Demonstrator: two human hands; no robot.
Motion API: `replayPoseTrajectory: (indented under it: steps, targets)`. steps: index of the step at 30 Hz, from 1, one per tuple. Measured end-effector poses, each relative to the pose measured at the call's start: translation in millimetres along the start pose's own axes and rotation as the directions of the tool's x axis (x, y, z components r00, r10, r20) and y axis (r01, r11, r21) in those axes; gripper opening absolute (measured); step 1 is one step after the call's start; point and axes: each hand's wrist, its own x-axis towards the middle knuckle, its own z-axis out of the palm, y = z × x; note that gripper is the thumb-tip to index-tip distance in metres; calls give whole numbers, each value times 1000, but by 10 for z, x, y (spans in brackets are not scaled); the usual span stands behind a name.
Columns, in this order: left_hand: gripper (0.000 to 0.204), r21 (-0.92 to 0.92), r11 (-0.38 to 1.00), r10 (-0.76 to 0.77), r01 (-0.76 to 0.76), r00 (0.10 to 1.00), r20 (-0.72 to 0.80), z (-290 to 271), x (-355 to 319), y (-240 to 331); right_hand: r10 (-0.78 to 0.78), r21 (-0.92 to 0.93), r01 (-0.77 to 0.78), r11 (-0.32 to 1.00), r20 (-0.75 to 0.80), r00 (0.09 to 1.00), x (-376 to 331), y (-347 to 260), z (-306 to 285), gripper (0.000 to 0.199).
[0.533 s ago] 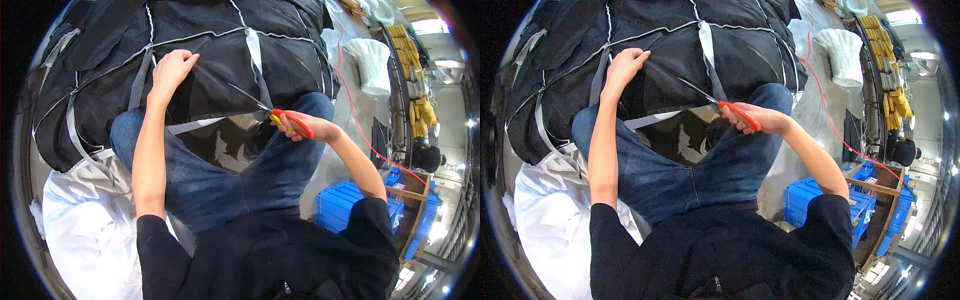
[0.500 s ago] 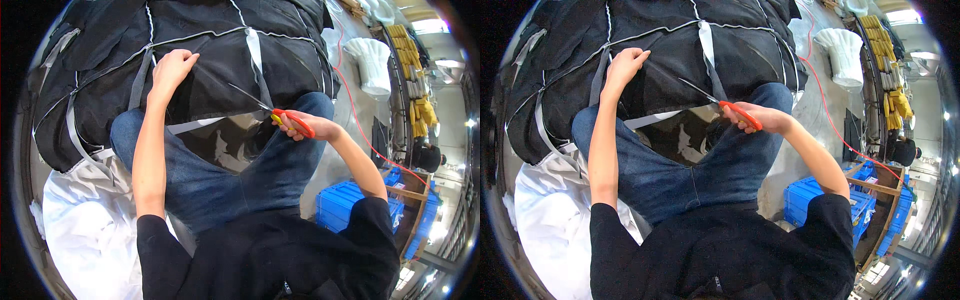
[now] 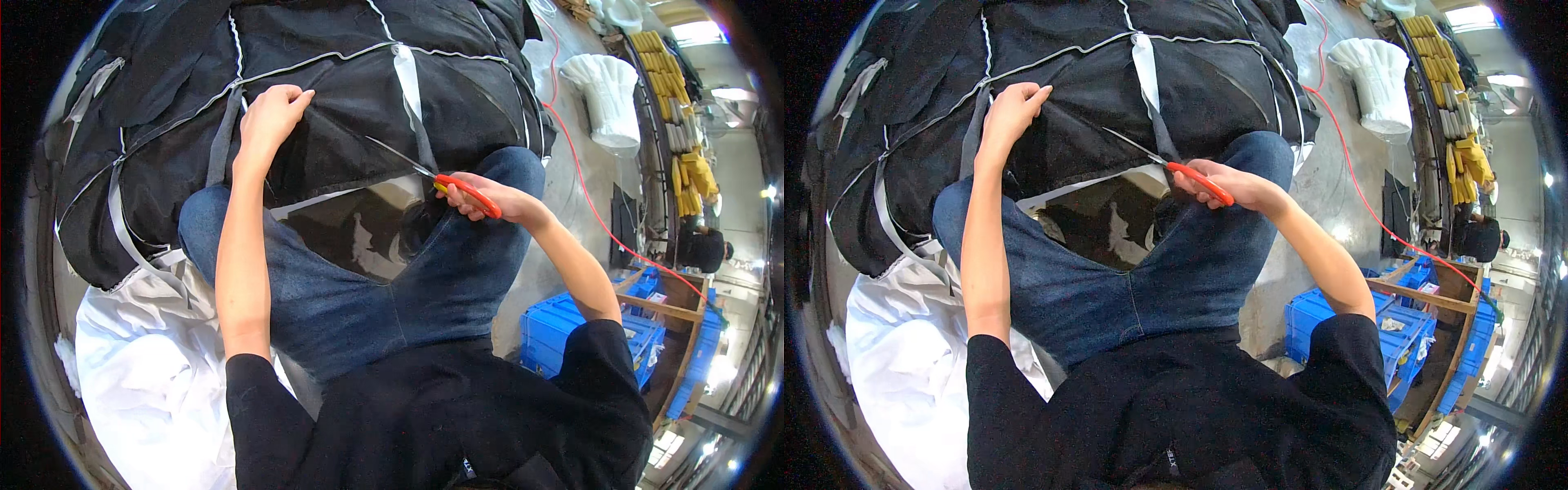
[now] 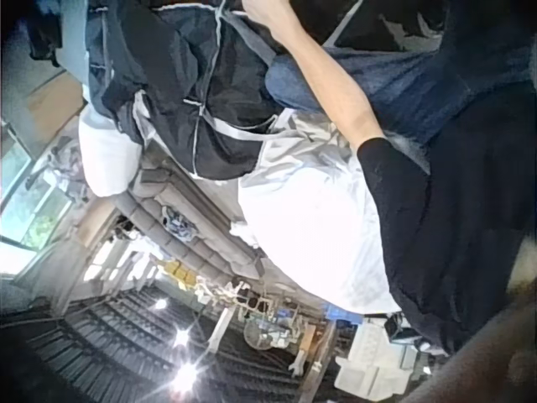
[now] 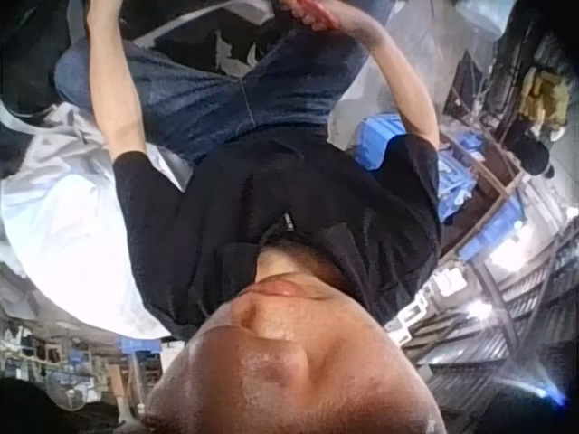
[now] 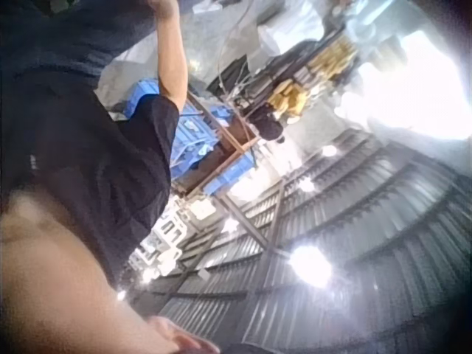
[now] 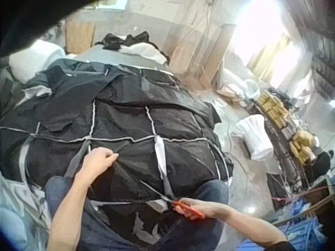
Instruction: Stuffing a black fabric upholstery cover with white poly-fil stuffing.
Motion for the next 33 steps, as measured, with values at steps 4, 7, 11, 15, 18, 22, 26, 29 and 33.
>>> replayPoseTrajectory:
  steps: [4,7,11,15,18,22,26,29,33]
  targets:
    - [45,-55,998,-26,29,998,61,-11,9,-2,8,15,-9,1000,28,1000,53,29,-82,45]
    - [45,-79,996,-31,37,997,77,-15,37,-12,-8,-27,8,1000,24,1000,60,8,-83,44]
    - [46,-121,991,-46,60,993,113,-37,48,-7,-35,-217,26,976,-39,999,129,-95,-13,40]
    - [45,-153,985,-64,83,991,121,-32,17,-53,-93,-409,49,911,-89,992,27,-177,67,36]
    - [45,-196,977,-63,87,990,127,10,38,-61,-103,-242,107,964,28,994,-132,-114,-41,41]
    - [47,-79,994,-72,78,994,84,-43,37,-21,-122,-189,138,972,92,988,-103,-126,-115,44]
    - [47,4,1000,31,-31,998,-53,-20,-15,14,-108,-148,129,981,141,984,-33,-134,-204,45]
    - [46,-15,998,-65,66,997,43,-25,-56,32,-117,-42,127,991,183,976,199,-216,-247,43]
    - [54,-330,888,-295,320,947,126,17,-604,296,-216,160,172,972,321,922,331,-222,-274,41]
